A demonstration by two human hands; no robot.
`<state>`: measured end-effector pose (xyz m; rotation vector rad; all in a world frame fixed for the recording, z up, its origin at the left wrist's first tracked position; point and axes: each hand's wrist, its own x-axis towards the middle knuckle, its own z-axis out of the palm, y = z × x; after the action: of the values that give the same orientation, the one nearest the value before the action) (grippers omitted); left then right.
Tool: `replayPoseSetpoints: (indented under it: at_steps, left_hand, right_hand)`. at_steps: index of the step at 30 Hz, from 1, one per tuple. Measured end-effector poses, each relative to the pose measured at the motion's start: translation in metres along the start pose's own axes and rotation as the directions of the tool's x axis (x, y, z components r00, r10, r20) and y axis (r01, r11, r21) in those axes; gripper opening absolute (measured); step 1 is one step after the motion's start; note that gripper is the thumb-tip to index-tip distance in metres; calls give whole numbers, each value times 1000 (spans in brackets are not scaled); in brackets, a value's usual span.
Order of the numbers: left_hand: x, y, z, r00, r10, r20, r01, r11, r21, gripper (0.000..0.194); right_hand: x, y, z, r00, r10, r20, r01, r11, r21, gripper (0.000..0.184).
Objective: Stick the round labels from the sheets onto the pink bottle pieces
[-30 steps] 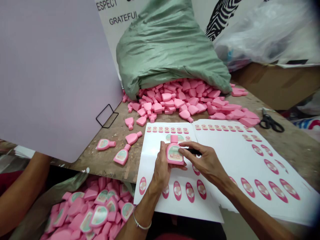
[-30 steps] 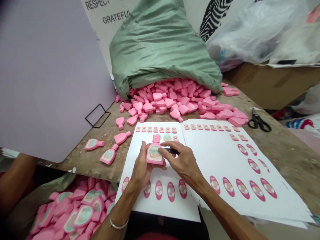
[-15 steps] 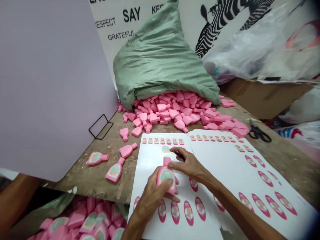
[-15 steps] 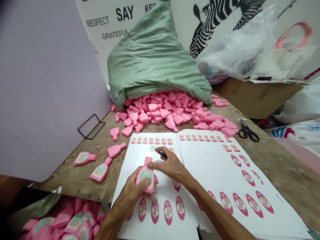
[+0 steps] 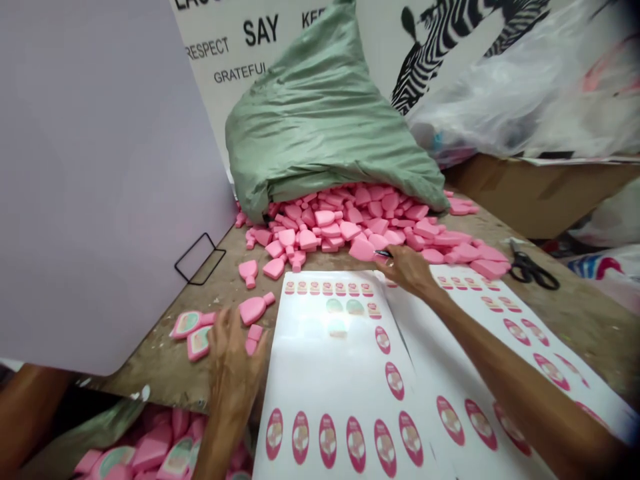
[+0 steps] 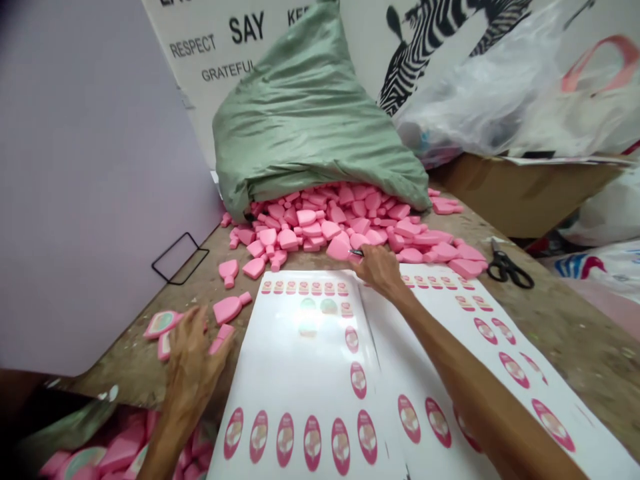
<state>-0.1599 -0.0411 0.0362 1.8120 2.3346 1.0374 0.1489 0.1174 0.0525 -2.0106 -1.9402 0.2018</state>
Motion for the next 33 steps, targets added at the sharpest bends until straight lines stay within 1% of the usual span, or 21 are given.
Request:
replayPoseSetpoints:
  at_steps: [1,2,3,4,5,6,7,8,9,11,12,13,14,15,16,18,20,22,25,29,33]
  left_hand:
    - [1,12,-2,996,65,58,-59,994,-87,53]
    - [1,25,-4,979,119,163,-85,976,-202,53]
    - [1,37,-5,936,174,308,-64,940,-335,52]
    - [0,48,-5,848,242,471,2,888,-460,49]
    - [-2,57,-5,723,315,615,107,829,-550,44]
    - [-5,64,-5,585,380,717,232,769,-596,38]
    - [-9,69,-4,476,421,772,350,715,-605,33]
    - [-14,72,-3,422,428,799,448,668,-595,30]
    - [-19,72,-1,431,397,811,524,622,-582,29]
    - [-27,71,6,537,262,802,614,531,-584,30]
    - [-30,70,10,597,186,780,630,493,-600,31]
    - [-32,69,14,643,120,757,637,464,-615,33]
    - [-33,68,19,675,68,735,640,442,-628,35]
    - [-34,68,24,700,30,713,638,422,-644,37]
    - [-34,68,29,719,7,695,634,403,-660,39]
    - [-35,68,39,743,-12,669,625,370,-687,43]
    - [-36,68,46,751,-13,661,621,355,-699,44]
    - [-36,67,51,744,-16,668,626,367,-688,45]
    - [-35,67,53,730,-24,683,642,369,-673,44]
    - [-33,69,51,718,-40,695,663,343,-665,45]
    - [-32,71,49,712,-56,699,669,355,-653,47]
  right_hand:
    - [-14,-4,-11,992,-105,64,104,994,29,32]
    - [-29,-9,-23,939,-296,176,281,954,102,29]
    - [-45,-15,-34,846,-464,262,424,884,196,25]
    - [-60,-21,-44,741,-589,323,514,806,292,21]
    - [-75,-27,-52,659,-662,356,548,748,375,20]
    - [-88,-32,-57,617,-696,367,546,715,437,19]
    - [-98,-36,-60,606,-706,366,518,700,491,21]
    - [-105,-38,-59,625,-694,358,472,700,535,26]
    - [-110,-38,-54,666,-663,342,416,710,568,30]
    - [-113,-34,-36,791,-544,280,306,748,588,31]
    - [-113,-31,-23,853,-464,239,261,775,576,30]
    - [-113,-29,-9,904,-383,190,228,808,543,30]
    - [-114,-28,6,937,-320,138,214,840,498,28]
    - [-114,-27,19,953,-291,82,227,868,442,24]
    - [-115,-27,31,956,-291,32,259,890,376,19]
    - [-116,-29,49,938,-342,-54,345,911,224,15]
    - [-116,-29,58,913,-394,-104,404,909,101,16]
    - [-116,-28,61,898,-424,-116,431,901,44,17]
    - [-115,-25,62,889,-444,-110,452,890,62,15]
    - [-114,-25,61,904,-419,-89,427,895,131,11]
    - [-115,-29,61,892,-436,-117,446,891,81,13]
